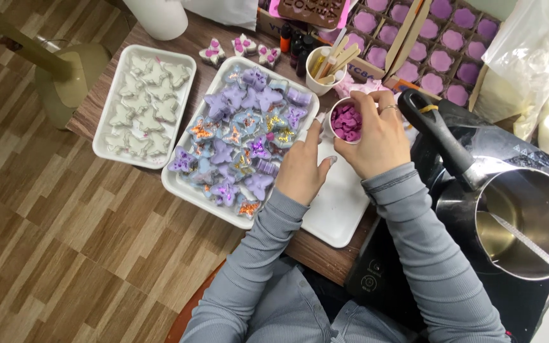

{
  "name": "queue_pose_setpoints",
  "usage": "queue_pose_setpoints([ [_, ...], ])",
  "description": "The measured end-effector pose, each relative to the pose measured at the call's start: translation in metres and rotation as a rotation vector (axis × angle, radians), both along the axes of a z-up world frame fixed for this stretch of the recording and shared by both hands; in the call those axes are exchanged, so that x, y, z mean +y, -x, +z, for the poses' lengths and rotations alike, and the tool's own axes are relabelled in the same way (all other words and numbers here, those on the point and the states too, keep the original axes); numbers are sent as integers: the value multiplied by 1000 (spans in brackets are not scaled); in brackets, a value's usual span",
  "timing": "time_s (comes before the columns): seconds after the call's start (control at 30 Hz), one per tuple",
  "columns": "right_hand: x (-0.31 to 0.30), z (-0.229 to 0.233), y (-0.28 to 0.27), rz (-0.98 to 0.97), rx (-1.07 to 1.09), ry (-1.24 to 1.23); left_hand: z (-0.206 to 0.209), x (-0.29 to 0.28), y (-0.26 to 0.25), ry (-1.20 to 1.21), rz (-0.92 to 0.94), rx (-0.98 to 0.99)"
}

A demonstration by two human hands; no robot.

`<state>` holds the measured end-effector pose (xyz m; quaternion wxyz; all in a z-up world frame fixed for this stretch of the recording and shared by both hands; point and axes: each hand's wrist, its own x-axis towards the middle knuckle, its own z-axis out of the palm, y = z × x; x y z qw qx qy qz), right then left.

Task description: The person places small pink wax pieces onto white butterfly-shaped wax candles on a tray, using tweezers and fingers to position them. They then collect the pink pieces into a paper cup and rearrange trays of finished butterfly candles on the table.

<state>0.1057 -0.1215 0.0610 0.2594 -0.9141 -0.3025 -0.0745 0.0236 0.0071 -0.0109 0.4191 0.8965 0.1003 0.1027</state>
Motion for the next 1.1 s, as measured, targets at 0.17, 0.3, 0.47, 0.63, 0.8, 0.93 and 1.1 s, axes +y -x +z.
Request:
queue_pose_setpoints([
  [0.17,8,-11,-15,-54,8,31,-10,1,-15,10,0,-82],
  [0.3,16,-18,-25,-116,38,51,-15,0,-24,8,5,-130],
  [0.47,24,-29,-36,-172,48,88,-19,2,-34,9,-23,-152],
  [0.63,30,-33,-44,-221,101,139,-10,6,-39,19,-34,-48],
  [0.8,34,-30,-44,-251,227,200,-18,5,-39,9,-38,-81],
  [0.93,26,-37,-47,-242,241,226,-10,3,-34,0,-44,-27],
  [1.1,30,-31,-42,-108,164,180,4,6,-29,52,-52,-56],
])
